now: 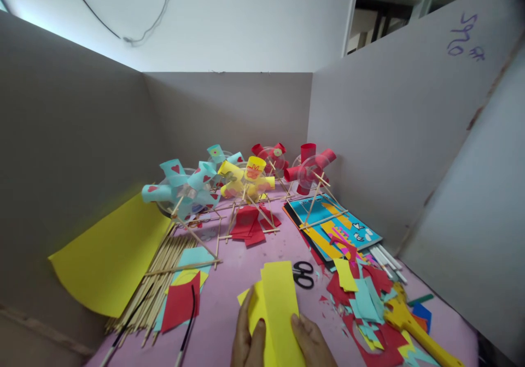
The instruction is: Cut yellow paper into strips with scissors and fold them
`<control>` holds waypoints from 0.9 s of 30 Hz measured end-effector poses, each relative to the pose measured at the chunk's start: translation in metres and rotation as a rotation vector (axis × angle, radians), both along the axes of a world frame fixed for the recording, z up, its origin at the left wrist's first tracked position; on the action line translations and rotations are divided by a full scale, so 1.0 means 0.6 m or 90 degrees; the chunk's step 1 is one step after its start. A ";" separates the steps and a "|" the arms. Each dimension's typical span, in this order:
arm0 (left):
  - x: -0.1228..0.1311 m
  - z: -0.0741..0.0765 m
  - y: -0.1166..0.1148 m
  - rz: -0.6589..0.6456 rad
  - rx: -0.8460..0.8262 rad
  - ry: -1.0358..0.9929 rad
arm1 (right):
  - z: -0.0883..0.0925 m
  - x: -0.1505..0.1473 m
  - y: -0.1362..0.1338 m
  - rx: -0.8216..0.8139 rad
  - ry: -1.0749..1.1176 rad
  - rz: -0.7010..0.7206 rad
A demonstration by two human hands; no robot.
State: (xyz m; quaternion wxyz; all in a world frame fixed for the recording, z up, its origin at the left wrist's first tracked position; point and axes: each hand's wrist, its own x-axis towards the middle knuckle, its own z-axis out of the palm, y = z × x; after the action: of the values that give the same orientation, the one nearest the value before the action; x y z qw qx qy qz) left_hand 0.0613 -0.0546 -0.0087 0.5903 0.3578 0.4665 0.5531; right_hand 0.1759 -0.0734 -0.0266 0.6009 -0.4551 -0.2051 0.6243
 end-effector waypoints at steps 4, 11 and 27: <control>0.002 0.016 0.002 0.052 0.060 0.081 | 0.000 -0.004 -0.001 0.028 -0.006 0.022; 0.000 0.034 -0.003 0.040 0.058 0.130 | -0.007 -0.002 0.000 0.048 0.036 0.063; 0.007 0.009 0.012 -0.084 0.013 -0.085 | -0.005 0.004 0.004 0.047 0.038 0.044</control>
State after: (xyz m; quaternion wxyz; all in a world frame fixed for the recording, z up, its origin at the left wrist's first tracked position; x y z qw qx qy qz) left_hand 0.0653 -0.0471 -0.0036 0.6514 0.3564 0.3959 0.5402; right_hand 0.1781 -0.0709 -0.0294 0.6012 -0.4065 -0.2251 0.6501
